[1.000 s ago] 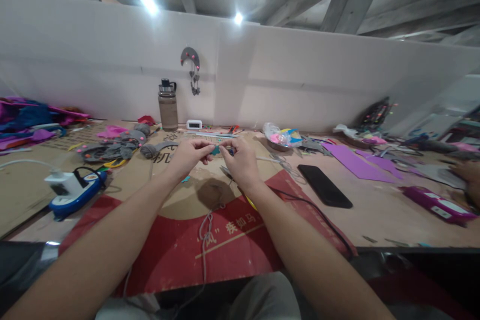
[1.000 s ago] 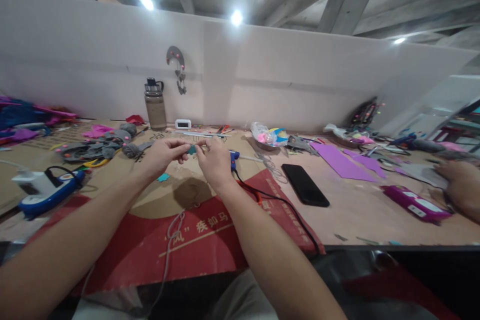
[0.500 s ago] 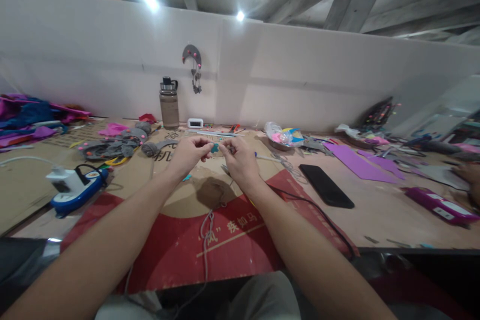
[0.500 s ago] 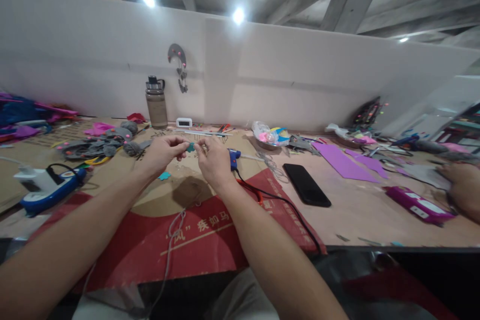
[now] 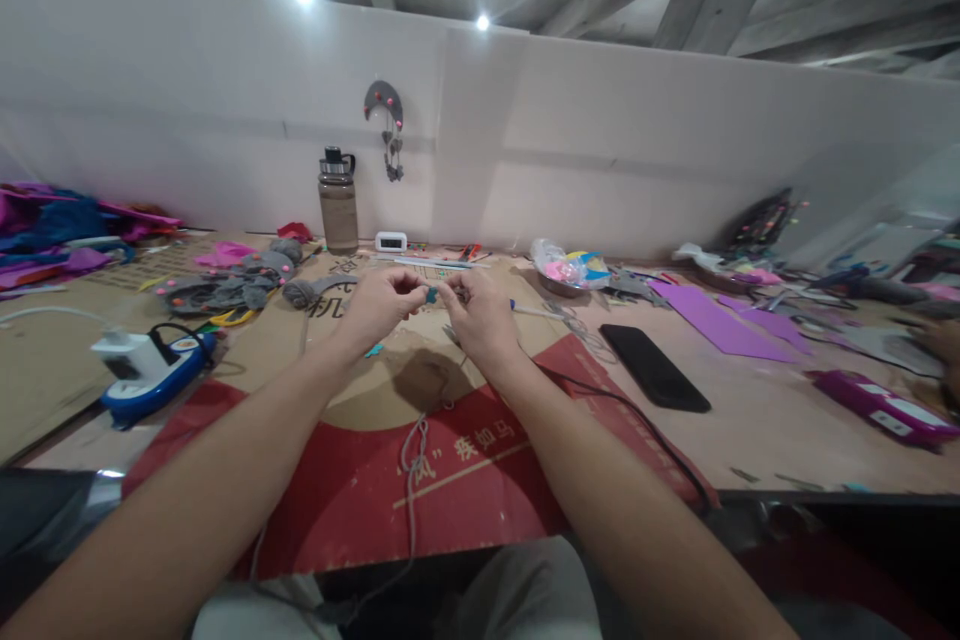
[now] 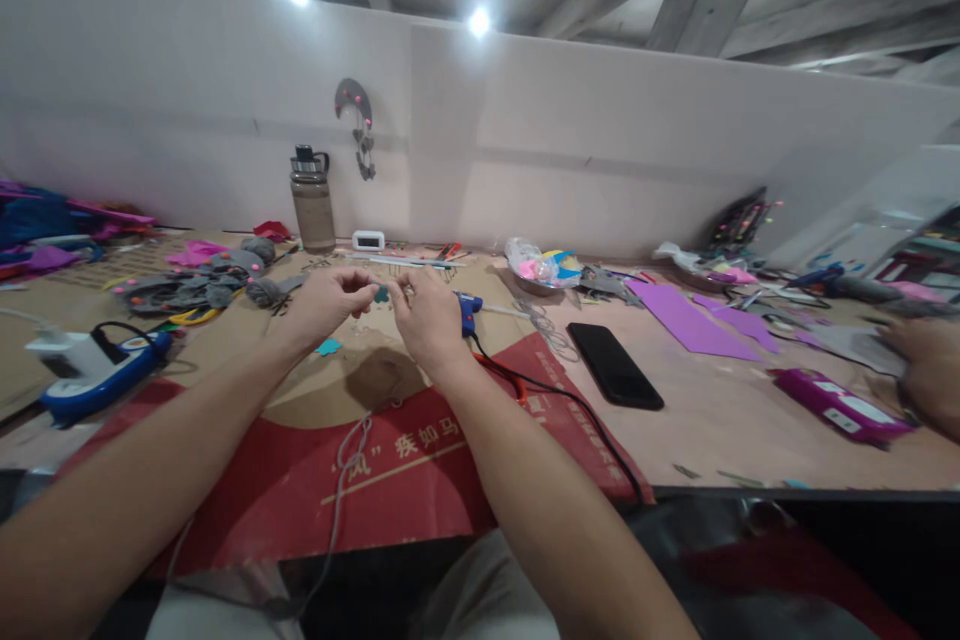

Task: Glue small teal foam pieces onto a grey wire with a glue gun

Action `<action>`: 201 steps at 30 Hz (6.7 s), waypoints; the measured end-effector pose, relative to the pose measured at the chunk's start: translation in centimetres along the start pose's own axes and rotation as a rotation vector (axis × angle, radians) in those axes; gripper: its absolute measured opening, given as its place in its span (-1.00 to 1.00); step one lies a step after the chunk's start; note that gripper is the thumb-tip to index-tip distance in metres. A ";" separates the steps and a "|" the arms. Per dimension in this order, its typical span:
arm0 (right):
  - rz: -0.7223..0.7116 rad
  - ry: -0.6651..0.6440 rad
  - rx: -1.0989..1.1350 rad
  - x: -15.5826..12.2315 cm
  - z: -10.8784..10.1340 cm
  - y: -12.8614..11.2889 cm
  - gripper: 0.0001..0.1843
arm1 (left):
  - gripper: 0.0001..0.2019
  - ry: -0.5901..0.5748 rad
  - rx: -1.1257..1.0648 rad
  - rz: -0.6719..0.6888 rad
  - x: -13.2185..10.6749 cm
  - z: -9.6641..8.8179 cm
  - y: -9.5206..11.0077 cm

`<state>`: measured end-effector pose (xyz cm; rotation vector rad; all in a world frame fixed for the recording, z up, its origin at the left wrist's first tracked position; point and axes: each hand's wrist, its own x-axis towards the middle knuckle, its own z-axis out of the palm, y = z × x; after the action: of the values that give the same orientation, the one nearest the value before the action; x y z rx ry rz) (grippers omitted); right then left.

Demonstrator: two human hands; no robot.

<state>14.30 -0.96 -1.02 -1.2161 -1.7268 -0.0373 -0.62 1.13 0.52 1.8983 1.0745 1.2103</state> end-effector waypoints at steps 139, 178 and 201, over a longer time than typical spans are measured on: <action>0.319 -0.135 0.669 0.6 1.3 0.8 -0.73 | -0.69 -0.249 -0.482 -0.246 0.1 -0.6 -0.4; 0.279 -0.161 0.618 0.6 0.9 1.1 -0.71 | -0.68 -0.176 -0.071 -0.029 0.7 -1.3 -1.0; 0.154 -0.194 0.452 0.4 1.5 2.0 -0.75 | -0.62 -0.393 -0.345 -0.169 0.8 -1.4 -1.6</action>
<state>14.76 1.09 -2.48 -1.0312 -1.6789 0.5504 -2.16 2.65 0.00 1.6488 0.7430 0.8201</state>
